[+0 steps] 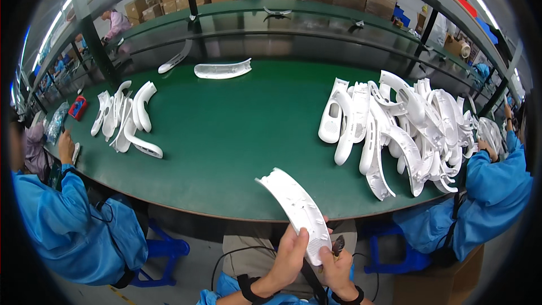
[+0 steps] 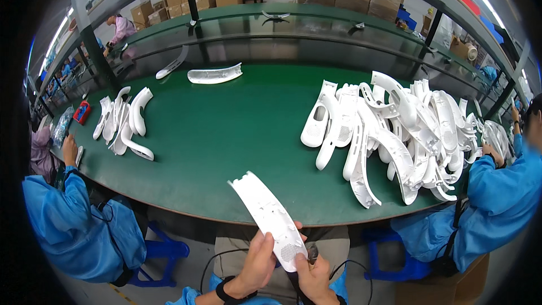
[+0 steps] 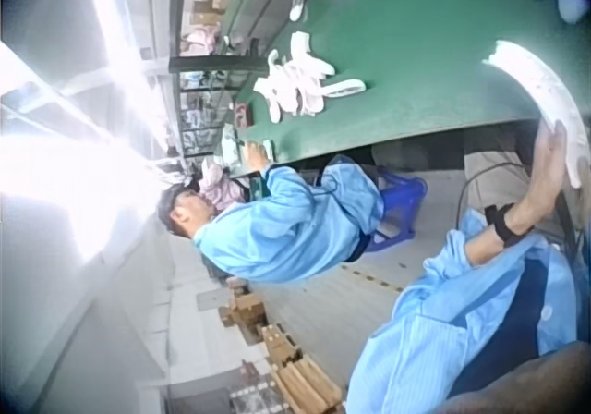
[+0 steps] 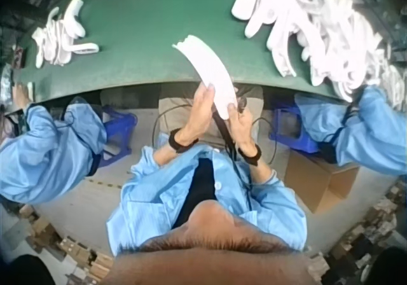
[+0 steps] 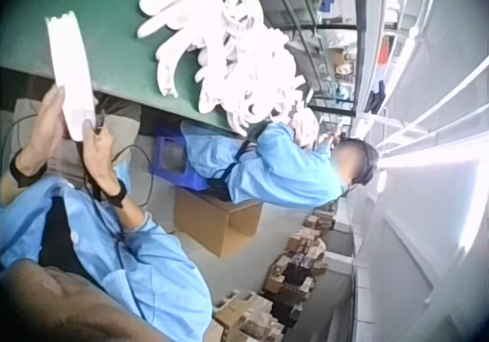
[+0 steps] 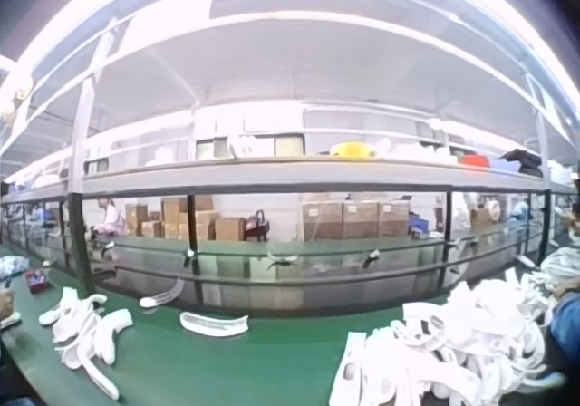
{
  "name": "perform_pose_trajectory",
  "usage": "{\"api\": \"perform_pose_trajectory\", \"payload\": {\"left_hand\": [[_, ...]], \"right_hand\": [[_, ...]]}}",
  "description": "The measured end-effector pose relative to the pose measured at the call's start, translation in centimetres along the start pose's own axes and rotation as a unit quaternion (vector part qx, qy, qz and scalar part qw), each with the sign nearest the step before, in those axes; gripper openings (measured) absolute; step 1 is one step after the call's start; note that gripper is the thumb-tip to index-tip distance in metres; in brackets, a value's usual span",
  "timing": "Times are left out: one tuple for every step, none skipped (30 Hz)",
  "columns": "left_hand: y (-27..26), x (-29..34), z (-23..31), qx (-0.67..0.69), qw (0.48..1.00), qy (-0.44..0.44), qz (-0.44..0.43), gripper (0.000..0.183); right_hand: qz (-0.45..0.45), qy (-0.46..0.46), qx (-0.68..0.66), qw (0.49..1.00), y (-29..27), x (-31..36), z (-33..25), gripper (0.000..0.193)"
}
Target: Marking specific locations on white plastic housing components using a black marker on an assembly line.
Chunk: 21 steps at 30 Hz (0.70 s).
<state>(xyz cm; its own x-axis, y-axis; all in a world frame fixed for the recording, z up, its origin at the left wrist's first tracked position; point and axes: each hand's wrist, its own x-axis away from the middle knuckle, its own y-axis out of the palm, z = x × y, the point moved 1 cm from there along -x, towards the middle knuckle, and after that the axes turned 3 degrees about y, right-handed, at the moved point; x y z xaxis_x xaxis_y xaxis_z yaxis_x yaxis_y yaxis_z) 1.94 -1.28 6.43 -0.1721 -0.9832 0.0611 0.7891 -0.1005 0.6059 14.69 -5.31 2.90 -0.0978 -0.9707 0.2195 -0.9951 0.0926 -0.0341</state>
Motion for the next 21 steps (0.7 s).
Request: {"api": "perform_pose_trajectory", "payload": {"left_hand": [[0.2, 0.1, 0.0, -0.014, 0.999, 0.041, -0.029, 0.048], [0.0, 0.1, 0.3, -0.055, 0.997, 0.035, -0.04, 0.052], [0.1, 0.0, 0.1, -0.055, 0.997, 0.038, -0.043, 0.052], [0.1, -0.2, -0.2, -0.109, 0.991, 0.076, -0.029, 0.056], [0.2, -0.4, -0.3, -0.162, 0.98, 0.115, -0.015, 0.061], [0.3, -0.7, -0.2, -0.177, 0.98, 0.097, -0.002, 0.071], [0.2, -0.8, -0.1, -0.176, 0.98, 0.098, -0.004, 0.071], [0.1, -0.9, -0.2, -0.183, 0.979, 0.087, 0.006, 0.071], [0.0, -0.9, -0.2, -0.192, 0.978, 0.076, 0.017, 0.071], [0.0, -1.0, -0.1, -0.184, 0.979, 0.079, 0.026, 0.067], [0.1, -1.0, -0.1, -0.184, 0.98, 0.079, 0.025, 0.067], [0.0, -1.1, -0.1, -0.156, 0.983, 0.088, 0.043, 0.062], [-0.1, -1.1, -0.1, -0.128, 0.985, 0.097, 0.06, 0.057], [-0.2, -1.2, -0.1, -0.128, 0.985, 0.097, 0.06, 0.057], [-0.4, -1.2, 0.0, -0.11, 0.987, 0.098, 0.063, 0.051], [-0.5, -1.3, 0.0, -0.092, 0.989, 0.098, 0.066, 0.046], [-0.6, -1.3, 0.0, -0.093, 0.989, 0.098, 0.065, 0.046], [-0.8, -1.2, -0.1, -0.098, 0.988, 0.098, 0.063, 0.044], [-0.9, -1.2, -0.2, -0.102, 0.988, 0.097, 0.061, 0.041], [-0.9, -1.2, -0.3, -0.103, 0.988, 0.098, 0.06, 0.041], [-1.0, -1.2, -0.4, -0.096, 0.988, 0.1, 0.063, 0.04]], "right_hand": [[-0.02, 0.065, -0.068, 0.995, 0.1, -0.3, -0.6, 0.028], [-0.072, 0.142, -0.176, 0.971, 0.4, -0.6, -1.6, 0.03], [-0.072, 0.138, -0.176, 0.972, -0.1, -1.0, -1.3, 0.03], [-0.176, 0.202, -0.291, 0.919, -0.8, -1.4, -0.5, 0.03], [-0.275, 0.26, -0.396, 0.837, -1.1, -1.7, 0.0, 0.031], [-0.316, 0.3, -0.429, 0.791, -1.0, -1.8, 0.1, 0.033], [-0.315, 0.298, -0.428, 0.793, -0.9, -1.6, 0.0, 0.033], [-0.315, 0.328, -0.469, 0.757, -0.6, -1.3, -0.2, 0.03], [-0.314, 0.357, -0.509, 0.718, -0.3, -1.0, -0.2, 0.028], [-0.328, 0.36, -0.521, 0.701, -0.1, -1.0, -0.2, 0.025], [-0.328, 0.36, -0.521, 0.701, -0.1, -1.0, -0.3, 0.025], [-0.334, 0.356, -0.522, 0.7, 0.1, -1.0, -0.3, 0.025], [-0.339, 0.353, -0.522, 0.698, 0.1, -1.0, -0.4, 0.025], [-0.339, 0.353, -0.523, 0.698, 0.2, -0.9, -0.3, 0.025], [-0.334, 0.355, -0.517, 0.704, 0.1, -0.9, 0.0, 0.025], [-0.329, 0.356, -0.511, 0.71, 0.1, -0.8, 0.2, 0.024], [-0.329, 0.355, -0.511, 0.711, 0.1, -0.7, 0.2, 0.024], [-0.326, 0.353, -0.502, 0.719, 0.2, -0.7, 0.3, 0.026], [-0.323, 0.35, -0.493, 0.728, 0.2, -0.7, 0.3, 0.027], [-0.324, 0.348, -0.493, 0.729, 0.3, -0.7, 0.2, 0.027], [-0.316, 0.344, -0.476, 0.745, 0.3, -0.7, 0.1, 0.029]]}}
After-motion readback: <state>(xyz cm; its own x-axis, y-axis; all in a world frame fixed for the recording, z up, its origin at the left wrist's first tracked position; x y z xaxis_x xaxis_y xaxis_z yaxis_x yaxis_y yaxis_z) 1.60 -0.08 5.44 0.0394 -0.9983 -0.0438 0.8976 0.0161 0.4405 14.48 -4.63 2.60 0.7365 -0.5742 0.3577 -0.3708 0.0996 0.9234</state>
